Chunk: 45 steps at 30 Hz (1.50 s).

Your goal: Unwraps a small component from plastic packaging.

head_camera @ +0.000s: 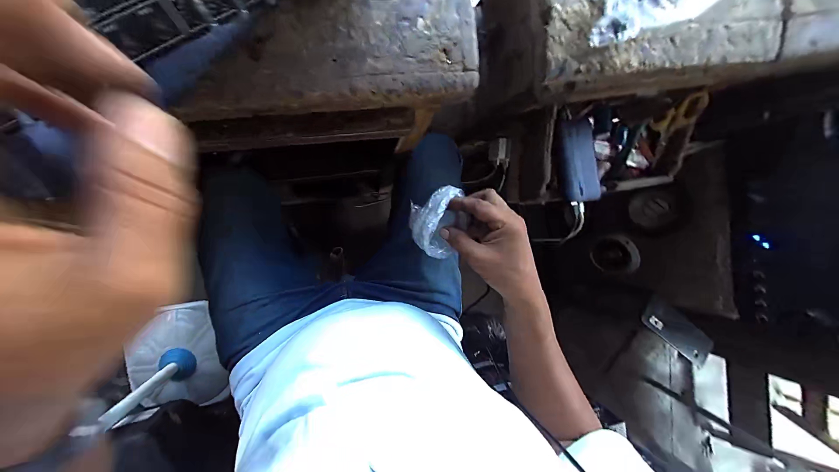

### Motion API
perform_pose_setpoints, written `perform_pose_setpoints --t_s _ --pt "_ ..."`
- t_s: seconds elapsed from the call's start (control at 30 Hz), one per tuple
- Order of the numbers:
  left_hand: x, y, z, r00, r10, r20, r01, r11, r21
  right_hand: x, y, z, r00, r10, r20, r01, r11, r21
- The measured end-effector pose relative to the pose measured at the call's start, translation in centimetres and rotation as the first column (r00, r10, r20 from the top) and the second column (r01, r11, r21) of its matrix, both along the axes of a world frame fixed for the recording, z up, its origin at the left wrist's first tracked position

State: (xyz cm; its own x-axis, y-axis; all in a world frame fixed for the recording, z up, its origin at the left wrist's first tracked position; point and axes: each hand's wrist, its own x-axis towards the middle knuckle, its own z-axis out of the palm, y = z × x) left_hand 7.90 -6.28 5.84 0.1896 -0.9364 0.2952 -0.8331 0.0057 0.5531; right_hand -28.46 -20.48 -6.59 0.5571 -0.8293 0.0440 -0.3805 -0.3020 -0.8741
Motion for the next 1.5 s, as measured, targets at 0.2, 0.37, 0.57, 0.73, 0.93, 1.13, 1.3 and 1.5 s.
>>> perform_pose_setpoints --t_s 0.2,0.37,0.57,0.73,0.93,1.13,1.3,1.5 --pt "-11.9 -4.7 -10.7 0.609 0.041 -0.792 0.388 0.855 0.343 2.5 1.8 3.4 0.999 -0.035 0.0 0.034 0.975 -0.218" --pt "-14.3 -6.6 -14.9 -0.025 0.084 -0.996 0.604 0.795 0.052 3.0 2.7 3.3 0.997 -0.033 -0.065 0.013 0.961 -0.276" --pt "-15.8 -6.8 -14.9 0.018 0.16 -0.987 0.404 0.902 0.154 3.2 3.5 1.9 0.903 -0.118 -0.414 -0.004 0.96 -0.281" --pt "-15.9 -5.4 -15.0 0.168 0.012 -0.986 0.4 0.913 0.079 3.9 3.3 1.7 0.851 -0.193 -0.488 0.027 0.945 -0.325" --pt "-15.9 -5.1 -14.8 0.203 0.043 -0.978 0.409 0.904 0.125 3.6 2.9 0.8 0.904 -0.154 -0.398 0.026 0.951 -0.309" --pt "-16.3 -6.4 -14.5 -0.083 0.292 -0.953 0.381 0.893 0.24 2.6 2.3 0.6 0.923 -0.108 -0.37 0.013 0.968 -0.251" --pt "-16.2 -7.3 -15.5 -0.163 0.369 -0.915 0.426 0.863 0.272 2.3 2.1 0.8 0.891 -0.077 -0.448 -0.054 0.96 -0.273" --pt "-16.3 -7.3 -15.4 -0.205 0.33 -0.922 0.418 0.881 0.222 1.8 2.4 1.0 0.922 -0.008 -0.386 -0.109 0.953 -0.282"
